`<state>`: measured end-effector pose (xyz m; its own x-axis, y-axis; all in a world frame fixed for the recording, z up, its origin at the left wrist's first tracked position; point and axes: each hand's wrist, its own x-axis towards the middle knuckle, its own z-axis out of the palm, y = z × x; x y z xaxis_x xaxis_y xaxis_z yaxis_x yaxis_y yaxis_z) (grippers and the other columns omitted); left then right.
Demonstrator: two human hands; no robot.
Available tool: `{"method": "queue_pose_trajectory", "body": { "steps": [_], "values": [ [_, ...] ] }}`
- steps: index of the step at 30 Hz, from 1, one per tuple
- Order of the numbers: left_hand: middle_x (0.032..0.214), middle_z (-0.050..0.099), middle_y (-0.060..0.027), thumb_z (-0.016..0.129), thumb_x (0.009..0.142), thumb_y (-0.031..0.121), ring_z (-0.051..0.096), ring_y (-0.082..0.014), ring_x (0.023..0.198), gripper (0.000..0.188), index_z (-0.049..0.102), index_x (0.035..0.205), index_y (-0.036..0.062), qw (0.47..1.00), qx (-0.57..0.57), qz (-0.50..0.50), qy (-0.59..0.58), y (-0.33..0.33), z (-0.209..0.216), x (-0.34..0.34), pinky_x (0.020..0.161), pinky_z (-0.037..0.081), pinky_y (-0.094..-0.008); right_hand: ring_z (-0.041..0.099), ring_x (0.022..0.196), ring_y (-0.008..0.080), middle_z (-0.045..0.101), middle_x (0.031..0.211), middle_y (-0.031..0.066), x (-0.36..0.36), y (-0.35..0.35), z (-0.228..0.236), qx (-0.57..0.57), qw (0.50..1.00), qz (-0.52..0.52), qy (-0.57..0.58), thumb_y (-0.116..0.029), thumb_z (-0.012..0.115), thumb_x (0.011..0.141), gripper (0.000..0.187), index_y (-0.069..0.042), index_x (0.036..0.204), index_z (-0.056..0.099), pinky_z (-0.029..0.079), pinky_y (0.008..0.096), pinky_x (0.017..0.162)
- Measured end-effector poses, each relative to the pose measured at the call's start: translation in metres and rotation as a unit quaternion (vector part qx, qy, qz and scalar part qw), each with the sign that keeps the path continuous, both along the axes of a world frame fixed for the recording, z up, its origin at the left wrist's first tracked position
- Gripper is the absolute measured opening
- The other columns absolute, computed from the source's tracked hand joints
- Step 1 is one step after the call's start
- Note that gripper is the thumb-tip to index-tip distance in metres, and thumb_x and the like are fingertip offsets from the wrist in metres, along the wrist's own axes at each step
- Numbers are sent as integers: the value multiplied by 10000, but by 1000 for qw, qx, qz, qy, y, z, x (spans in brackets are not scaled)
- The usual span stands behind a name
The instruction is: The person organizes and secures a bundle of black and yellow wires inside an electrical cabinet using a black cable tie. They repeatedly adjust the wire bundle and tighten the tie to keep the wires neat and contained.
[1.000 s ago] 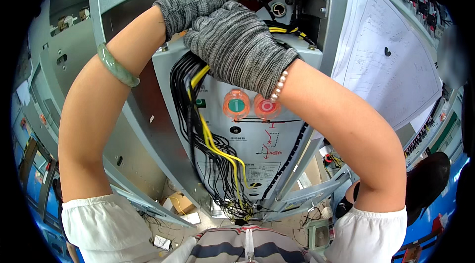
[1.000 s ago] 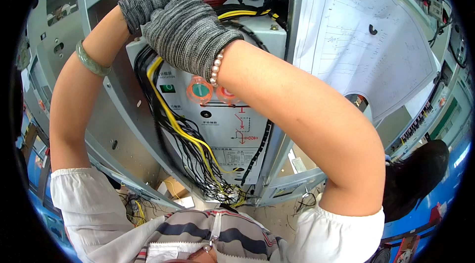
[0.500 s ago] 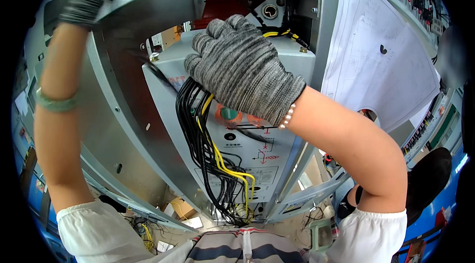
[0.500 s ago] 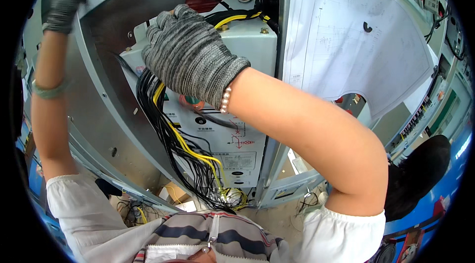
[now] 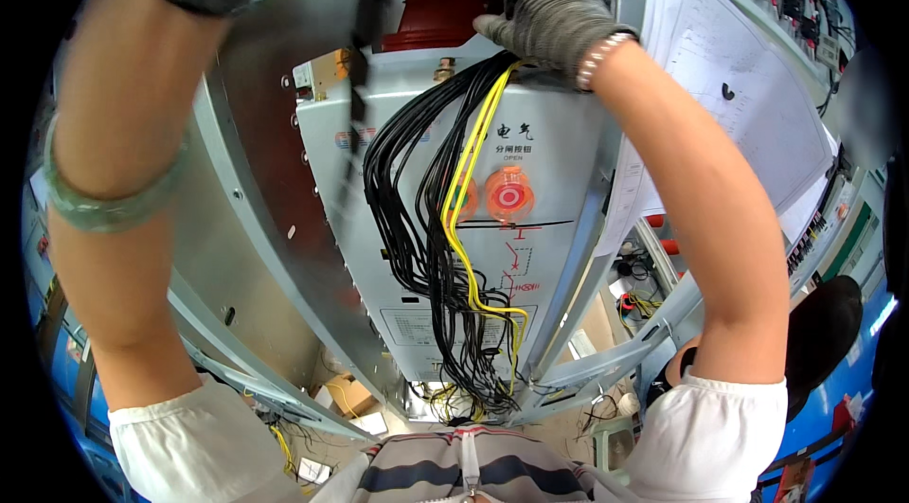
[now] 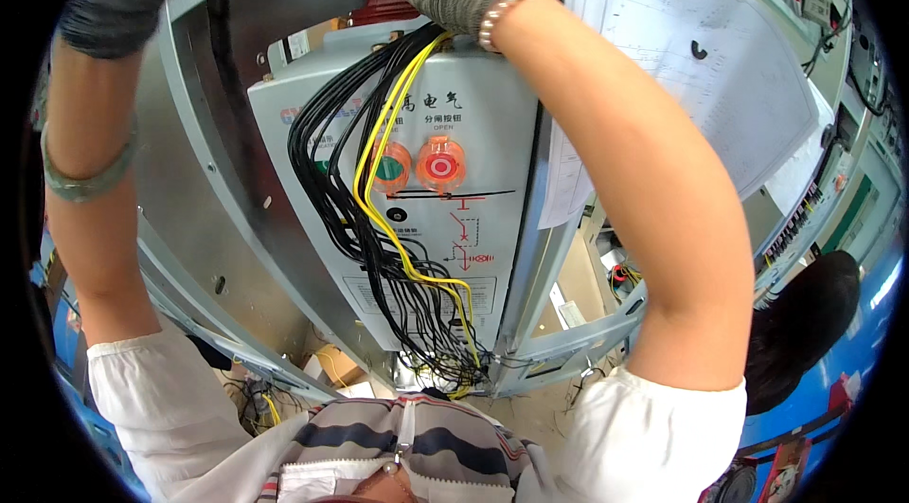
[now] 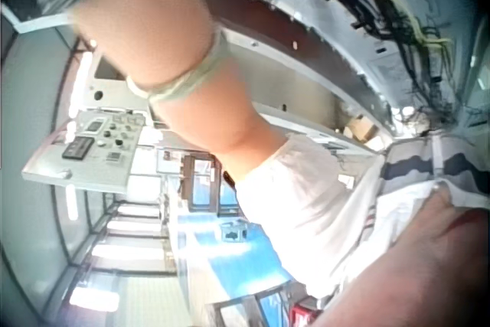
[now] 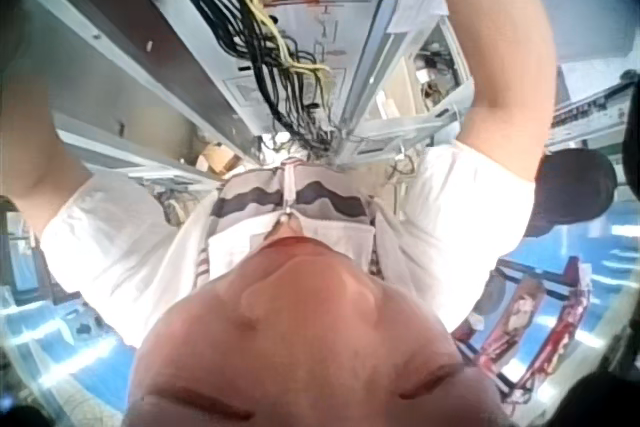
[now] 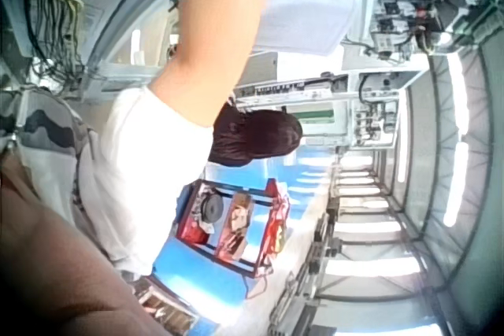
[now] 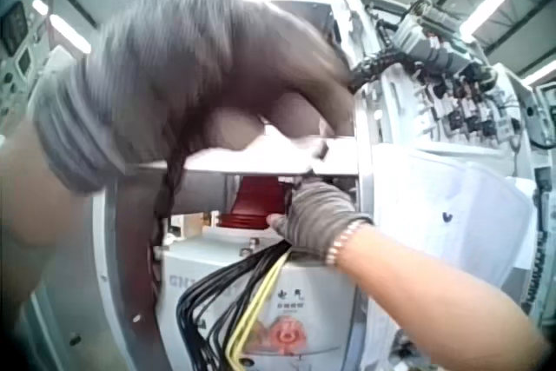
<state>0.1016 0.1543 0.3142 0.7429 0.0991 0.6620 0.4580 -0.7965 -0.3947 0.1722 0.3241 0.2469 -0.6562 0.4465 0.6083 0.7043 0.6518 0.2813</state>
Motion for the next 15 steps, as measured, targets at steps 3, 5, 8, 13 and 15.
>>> {"method": "queue_pose_trajectory", "body": {
  "steps": [3, 5, 8, 13, 15],
  "values": [
    [900, 683, -129, 631, 872, 236, 660, -172, 771, 329, 589, 1077, -18, 998, -38, 51, -6, 43, -18, -13, 658, 551, -272, 650, 890, 282, 669, 970, 146, 0, 65, -23, 153, 974, 138, 97, -182, 621, 818, 283, -61, 1073, 645, 516, 398, 819],
    [894, 682, -115, 629, 870, 298, 652, -199, 810, 354, 592, 1060, 2, 813, -476, 80, -324, 44, -14, -13, 754, 543, -348, 659, 907, 296, 681, 965, 156, 6, 79, -15, 118, 991, 68, 4, -131, 622, 799, 261, -59, 1044, 677, 520, 396, 843],
    [879, 664, -57, 658, 832, 481, 620, -132, 814, 468, 658, 1068, 77, 874, -251, 396, -124, 77, -43, -39, 819, 517, -303, 665, 899, 302, 682, 982, 154, 9, 39, 0, 44, 994, -2, -99, -131, 646, 794, 271, -76, 1057, 686, 526, 393, 826],
    [1109, 646, -153, 537, 907, 392, 614, -253, 1047, 455, 592, 1209, 56, 762, -266, 589, -41, 102, -67, -13, 981, 449, -357, 670, 869, 292, 694, 939, 148, 8, 57, -3, 52, 992, 44, -104, -119, 678, 773, 322, -108, 1095, 675, 533, 375, 803],
    [1096, 646, -156, 572, 887, 370, 619, -245, 1021, 447, 590, 1212, 64, 759, -317, 567, -43, 102, -62, -17, 970, 455, -347, 674, 853, 285, 697, 918, 150, 6, 53, 1, 39, 990, 52, -128, -99, 664, 783, 298, -98, 1080, 680, 537, 370, 787]
  ]
}}
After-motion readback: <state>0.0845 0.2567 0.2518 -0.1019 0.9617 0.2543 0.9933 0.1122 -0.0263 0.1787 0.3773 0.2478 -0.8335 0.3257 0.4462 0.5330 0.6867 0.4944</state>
